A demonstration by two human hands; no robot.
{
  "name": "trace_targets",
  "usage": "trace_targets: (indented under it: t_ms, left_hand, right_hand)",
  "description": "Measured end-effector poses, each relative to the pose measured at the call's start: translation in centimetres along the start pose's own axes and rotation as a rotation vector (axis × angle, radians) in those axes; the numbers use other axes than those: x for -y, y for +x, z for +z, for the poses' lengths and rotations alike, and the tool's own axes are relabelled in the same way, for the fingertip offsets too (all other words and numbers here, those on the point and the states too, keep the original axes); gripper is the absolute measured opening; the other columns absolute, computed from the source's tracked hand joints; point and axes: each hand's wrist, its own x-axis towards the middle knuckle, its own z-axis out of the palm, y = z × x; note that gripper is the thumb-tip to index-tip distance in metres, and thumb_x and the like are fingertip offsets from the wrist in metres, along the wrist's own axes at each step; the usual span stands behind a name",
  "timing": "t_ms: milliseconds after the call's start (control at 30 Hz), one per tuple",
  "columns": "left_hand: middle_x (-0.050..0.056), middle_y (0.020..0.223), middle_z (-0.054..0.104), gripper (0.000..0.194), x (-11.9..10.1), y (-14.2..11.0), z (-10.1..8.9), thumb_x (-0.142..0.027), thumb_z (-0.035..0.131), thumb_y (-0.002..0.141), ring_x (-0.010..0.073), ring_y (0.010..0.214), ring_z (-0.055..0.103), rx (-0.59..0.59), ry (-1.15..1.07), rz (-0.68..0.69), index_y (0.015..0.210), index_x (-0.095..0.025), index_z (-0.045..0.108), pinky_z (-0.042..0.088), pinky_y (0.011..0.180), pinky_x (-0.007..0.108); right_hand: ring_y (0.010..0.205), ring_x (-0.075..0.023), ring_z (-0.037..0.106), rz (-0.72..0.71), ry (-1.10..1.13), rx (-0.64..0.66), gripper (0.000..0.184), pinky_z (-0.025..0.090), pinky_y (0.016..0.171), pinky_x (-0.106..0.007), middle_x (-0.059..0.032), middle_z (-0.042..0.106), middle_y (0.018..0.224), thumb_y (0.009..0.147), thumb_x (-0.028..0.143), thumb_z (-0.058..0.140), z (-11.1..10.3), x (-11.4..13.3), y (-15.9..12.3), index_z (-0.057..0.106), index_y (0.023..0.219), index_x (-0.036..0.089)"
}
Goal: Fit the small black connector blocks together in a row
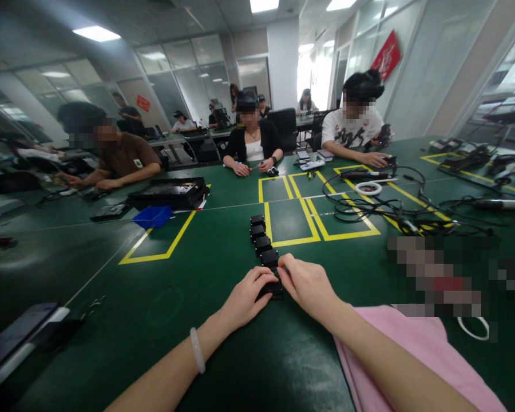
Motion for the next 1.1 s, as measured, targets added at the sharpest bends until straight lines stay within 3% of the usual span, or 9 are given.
trace_targets:
  t_ms: [133,333,600,800,1100]
  left_hand:
    - [0.005,0.120,0.048,0.038,0.08,-0.01,0.06,-0.008,0.055,0.082,0.0210,0.110,0.049,0.004,-0.004,-0.001,0.115,-0.025,0.049,0.045,0.095,0.037]
    - [0.005,0.120,0.048,0.038,0.14,-0.01,0.09,-0.007,0.055,0.082,0.0205,0.111,0.048,-0.001,-0.029,0.003,0.115,-0.025,0.049,0.044,0.097,0.037]
    - [0.005,0.120,0.048,0.036,0.08,0.01,-0.04,-0.008,0.054,0.083,0.0212,0.110,0.048,0.006,-0.025,0.008,0.114,-0.024,0.050,0.044,0.096,0.038]
    - [0.005,0.120,0.048,0.038,0.05,-0.02,-0.01,-0.009,0.055,0.082,0.0209,0.111,0.048,0.002,-0.007,0.002,0.116,-0.025,0.049,0.045,0.096,0.038]
    - [0.004,0.120,0.048,0.038,-0.06,0.02,-0.15,-0.008,0.056,0.082,0.0207,0.110,0.049,0.018,0.015,-0.003,0.115,-0.025,0.049,0.044,0.096,0.037]
  right_hand:
    - [0.060,-0.0119,0.058,-0.001,0.021,0.003,0.009,0.037,0.059,-0.023,0.0015,0.059,0.071,0.094,0.022,0.038,-0.09,0.12,0.10,0.047,0.093,0.019]
    - [0.061,-0.0124,0.058,-0.007,-0.011,-0.021,0.016,0.036,0.059,-0.023,0.0013,0.059,0.069,0.095,0.031,0.041,0.00,-0.09,-0.05,0.049,0.087,0.020]
    - [0.060,-0.0126,0.058,-0.022,-0.052,-0.037,0.012,0.038,0.059,-0.023,0.0001,0.060,0.071,0.093,0.022,0.039,0.01,0.12,0.08,0.050,0.091,0.019]
    - [0.059,-0.0121,0.057,-0.014,-0.031,0.002,0.014,0.038,0.057,-0.022,0.0006,0.061,0.069,0.094,0.030,0.042,-0.29,0.17,0.07,0.050,0.088,0.020]
    - [0.059,-0.0119,0.058,-0.002,-0.007,-0.001,0.008,0.038,0.058,-0.023,0.0011,0.061,0.071,0.091,0.022,0.042,-0.18,0.12,0.12,0.049,0.093,0.019]
